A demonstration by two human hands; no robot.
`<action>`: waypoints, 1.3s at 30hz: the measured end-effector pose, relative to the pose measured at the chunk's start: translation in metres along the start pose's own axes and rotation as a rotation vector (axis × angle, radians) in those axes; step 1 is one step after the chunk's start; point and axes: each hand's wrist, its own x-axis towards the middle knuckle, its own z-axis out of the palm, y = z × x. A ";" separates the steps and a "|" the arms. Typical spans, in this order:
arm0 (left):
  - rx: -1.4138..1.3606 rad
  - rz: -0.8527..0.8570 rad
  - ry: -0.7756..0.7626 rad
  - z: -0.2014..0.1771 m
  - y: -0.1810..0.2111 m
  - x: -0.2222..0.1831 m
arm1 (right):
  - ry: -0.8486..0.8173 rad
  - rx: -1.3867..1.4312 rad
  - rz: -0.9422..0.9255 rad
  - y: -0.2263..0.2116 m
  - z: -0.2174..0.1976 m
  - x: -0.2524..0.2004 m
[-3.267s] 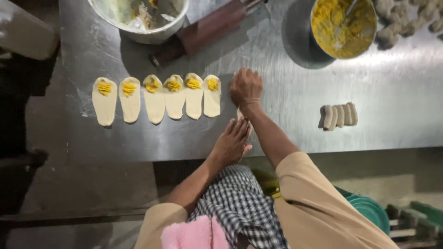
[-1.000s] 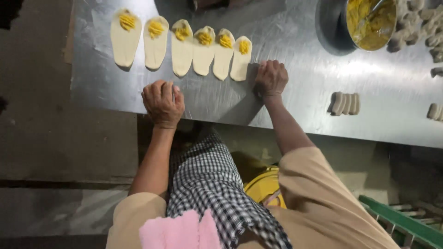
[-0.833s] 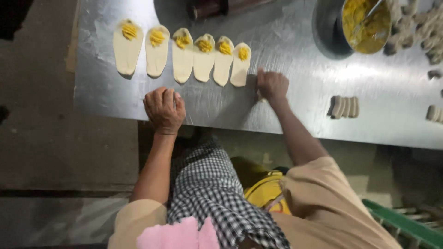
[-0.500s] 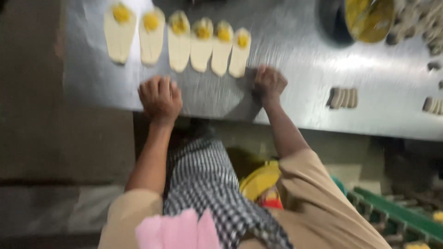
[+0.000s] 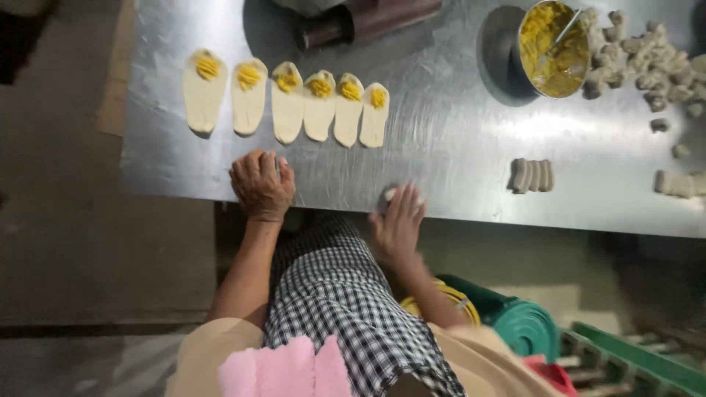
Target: Rolling pieces of dough into cylindrical rolls after adding a yellow filling.
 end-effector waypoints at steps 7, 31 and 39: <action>-0.022 0.058 0.028 0.011 -0.006 -0.006 | 0.096 0.030 0.186 0.079 0.038 0.196; -0.030 0.106 -0.129 0.035 0.044 0.000 | 0.357 -0.045 0.528 0.292 -0.031 0.071; -0.233 0.321 -0.275 0.115 0.125 0.105 | 0.080 0.719 0.019 0.161 0.036 0.203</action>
